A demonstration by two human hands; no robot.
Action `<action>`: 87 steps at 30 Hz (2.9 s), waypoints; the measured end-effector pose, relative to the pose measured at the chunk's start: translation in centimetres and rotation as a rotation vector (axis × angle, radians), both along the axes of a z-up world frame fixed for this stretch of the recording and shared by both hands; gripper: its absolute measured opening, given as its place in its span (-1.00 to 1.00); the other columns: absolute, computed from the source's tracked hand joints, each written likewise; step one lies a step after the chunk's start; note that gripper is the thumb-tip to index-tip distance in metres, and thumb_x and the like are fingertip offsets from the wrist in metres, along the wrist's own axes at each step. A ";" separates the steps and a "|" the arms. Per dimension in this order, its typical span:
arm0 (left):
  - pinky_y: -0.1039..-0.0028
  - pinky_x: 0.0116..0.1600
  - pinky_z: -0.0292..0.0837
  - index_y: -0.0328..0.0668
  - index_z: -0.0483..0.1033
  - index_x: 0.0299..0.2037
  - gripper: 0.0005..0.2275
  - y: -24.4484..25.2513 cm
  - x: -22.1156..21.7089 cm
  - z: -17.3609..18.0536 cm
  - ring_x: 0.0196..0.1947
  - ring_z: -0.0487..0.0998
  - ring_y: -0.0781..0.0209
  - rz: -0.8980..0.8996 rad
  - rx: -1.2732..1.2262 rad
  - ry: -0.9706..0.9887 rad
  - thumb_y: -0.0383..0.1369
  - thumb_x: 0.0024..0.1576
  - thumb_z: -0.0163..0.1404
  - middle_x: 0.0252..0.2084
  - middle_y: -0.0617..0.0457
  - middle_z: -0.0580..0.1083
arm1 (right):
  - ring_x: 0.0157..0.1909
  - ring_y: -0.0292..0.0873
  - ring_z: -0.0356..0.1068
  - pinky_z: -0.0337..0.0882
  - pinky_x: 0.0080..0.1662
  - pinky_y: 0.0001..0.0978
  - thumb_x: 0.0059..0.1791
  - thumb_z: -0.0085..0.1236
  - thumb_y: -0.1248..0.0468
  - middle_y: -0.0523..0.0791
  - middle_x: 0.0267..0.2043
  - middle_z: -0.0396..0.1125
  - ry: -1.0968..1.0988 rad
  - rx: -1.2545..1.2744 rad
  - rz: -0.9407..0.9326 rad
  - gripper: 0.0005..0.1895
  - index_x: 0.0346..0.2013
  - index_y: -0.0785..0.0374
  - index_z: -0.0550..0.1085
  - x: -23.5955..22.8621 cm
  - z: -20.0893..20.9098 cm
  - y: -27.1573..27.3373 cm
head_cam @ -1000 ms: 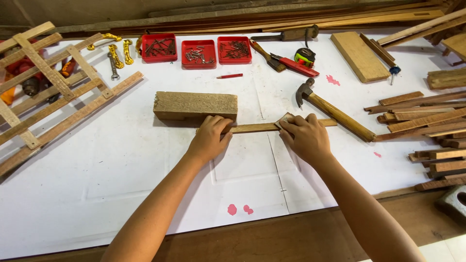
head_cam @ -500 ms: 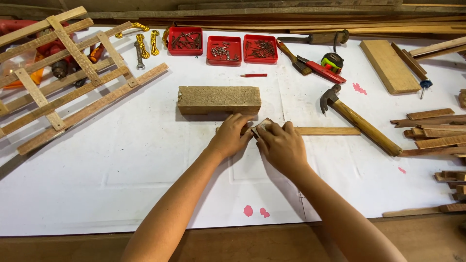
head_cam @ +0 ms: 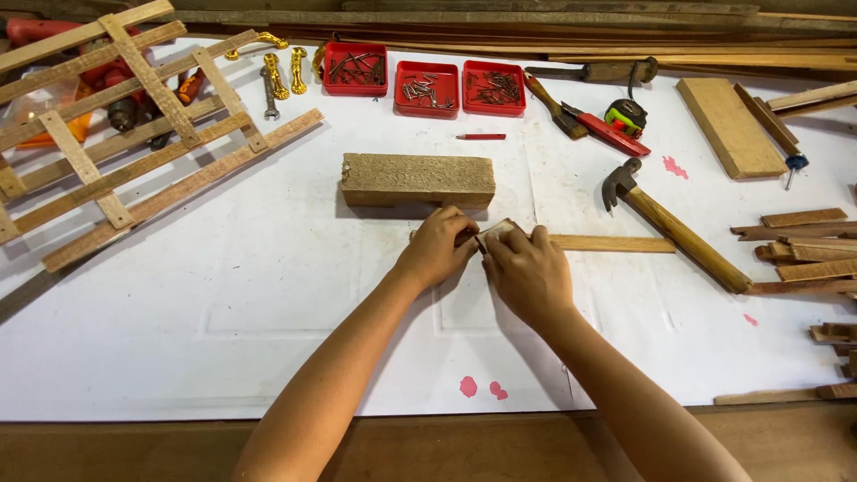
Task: The recorder is assembling a small wooden frame using a hammer and nails, and later uses sandpaper to smooth a piece of wood.
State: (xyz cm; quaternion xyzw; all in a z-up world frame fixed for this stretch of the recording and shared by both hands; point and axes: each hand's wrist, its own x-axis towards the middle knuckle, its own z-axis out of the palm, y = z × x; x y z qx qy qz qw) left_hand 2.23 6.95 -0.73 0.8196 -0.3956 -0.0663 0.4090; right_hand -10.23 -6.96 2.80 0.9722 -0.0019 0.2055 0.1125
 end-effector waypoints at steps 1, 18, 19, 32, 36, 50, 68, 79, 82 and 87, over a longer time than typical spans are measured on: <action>0.32 0.14 0.48 -0.22 0.62 -0.15 -0.81 0.2 0.2 -0.2 0.03 0.51 0.09 0.009 0.002 -0.001 -0.33 0.09 0.19 -0.08 0.02 0.50 | -0.22 -0.08 0.36 0.44 -0.26 -0.30 -0.03 0.26 0.05 -0.23 -0.21 0.49 -0.001 0.002 0.009 -0.75 -0.13 0.03 0.63 0.1 0.1 0.3; 0.35 0.02 0.50 -0.12 0.66 -0.05 -0.74 6.0 2.9 1.5 -0.13 0.53 0.11 0.034 0.160 0.117 -0.33 0.05 0.22 -0.14 0.00 0.43 | -0.24 -0.04 0.35 0.45 -0.33 -0.26 -0.03 0.24 0.04 -0.20 -0.26 0.49 0.050 0.043 0.045 -0.74 -0.10 0.01 0.65 0.1 0.7 -1.9; 0.35 0.02 0.50 -0.12 0.66 -0.05 -0.74 5.9 3.2 1.0 -0.13 0.53 0.11 0.033 0.159 0.118 -0.33 0.05 0.22 -0.14 0.00 0.43 | -0.24 -0.04 0.35 0.45 -0.33 -0.26 -0.03 0.24 0.04 -0.20 -0.26 0.49 0.052 0.043 0.044 -0.74 -0.10 0.01 0.65 0.5 0.6 -0.7; 0.22 -0.05 0.52 0.01 0.74 -0.29 -0.86 4.7 4.8 2.8 -0.23 0.65 0.04 -0.003 0.488 -0.285 -0.48 0.03 0.16 -0.28 -0.01 0.62 | -0.29 -0.06 0.34 0.45 -0.33 -0.26 -0.10 0.30 0.08 -0.21 -0.25 0.49 0.053 0.129 0.184 -0.72 -0.14 0.04 0.66 1.6 2.1 0.7; 0.27 -0.06 0.57 0.07 0.67 -0.01 -0.61 6.1 4.0 4.3 -0.17 0.67 0.08 0.040 0.297 -0.068 -0.55 -0.05 0.20 -0.18 0.03 0.64 | -0.30 -0.05 0.34 0.44 -0.34 -0.25 -0.09 0.29 0.08 -0.20 -0.28 0.49 0.067 0.078 0.143 -0.74 -0.15 0.03 0.66 1.2 1.9 0.1; 0.19 0.00 0.54 0.05 0.63 0.04 -0.61 6.6 4.3 4.3 -0.10 0.64 -0.04 0.098 0.259 -0.092 -0.44 -0.03 0.26 -0.16 -0.06 0.62 | -0.27 -0.03 0.32 0.43 -0.30 -0.26 -0.05 0.23 0.05 -0.21 -0.26 0.47 0.041 0.120 0.282 -0.73 -0.11 0.00 0.65 4.1 1.8 3.5; 0.15 -0.04 0.52 -0.18 0.67 -0.30 -0.88 4.7 3.2 4.1 -0.15 0.63 -0.06 0.001 0.478 -0.398 -0.56 0.02 0.12 -0.28 -0.12 0.61 | -0.19 -0.04 0.33 0.46 -0.18 -0.23 -0.13 0.35 0.09 -0.24 -0.13 0.49 0.100 0.283 0.288 -0.69 -0.10 -0.01 0.65 3.1 1.8 -0.1; 0.18 0.04 0.44 -0.21 0.63 -0.28 -0.79 -2.7 -1.7 4.3 -0.07 0.51 0.01 -0.132 0.298 -0.305 -0.29 -0.04 0.27 -0.20 -0.02 0.52 | 0.12 -0.10 0.42 0.47 0.08 -0.26 -0.19 0.34 0.28 -0.15 0.16 0.38 0.255 0.812 0.071 -0.47 0.10 -0.02 0.58 -2.2 4.7 -7.6; 0.20 0.05 0.46 -0.21 0.62 -0.26 -0.85 -4.6 -1.8 2.4 -0.08 0.52 0.01 -0.131 0.204 -0.334 -0.34 0.04 0.20 -0.21 -0.01 0.52 | 0.10 -0.10 0.45 0.48 0.07 -0.30 -0.21 0.33 0.33 -0.13 0.21 0.34 0.227 0.886 0.045 -0.43 0.11 0.00 0.56 -3.1 4.1 -8.7; 0.32 0.01 0.53 -0.25 0.58 -0.18 -0.86 -5.3 -1.3 0.6 -0.09 0.55 0.06 -0.170 0.218 -0.557 -0.55 0.10 0.02 -0.17 -0.02 0.54 | 0.14 -0.05 0.45 0.46 0.12 -0.26 -0.20 0.27 0.40 -0.10 0.19 0.37 0.190 0.879 0.080 -0.43 0.13 0.06 0.55 -3.3 2.5 -9.2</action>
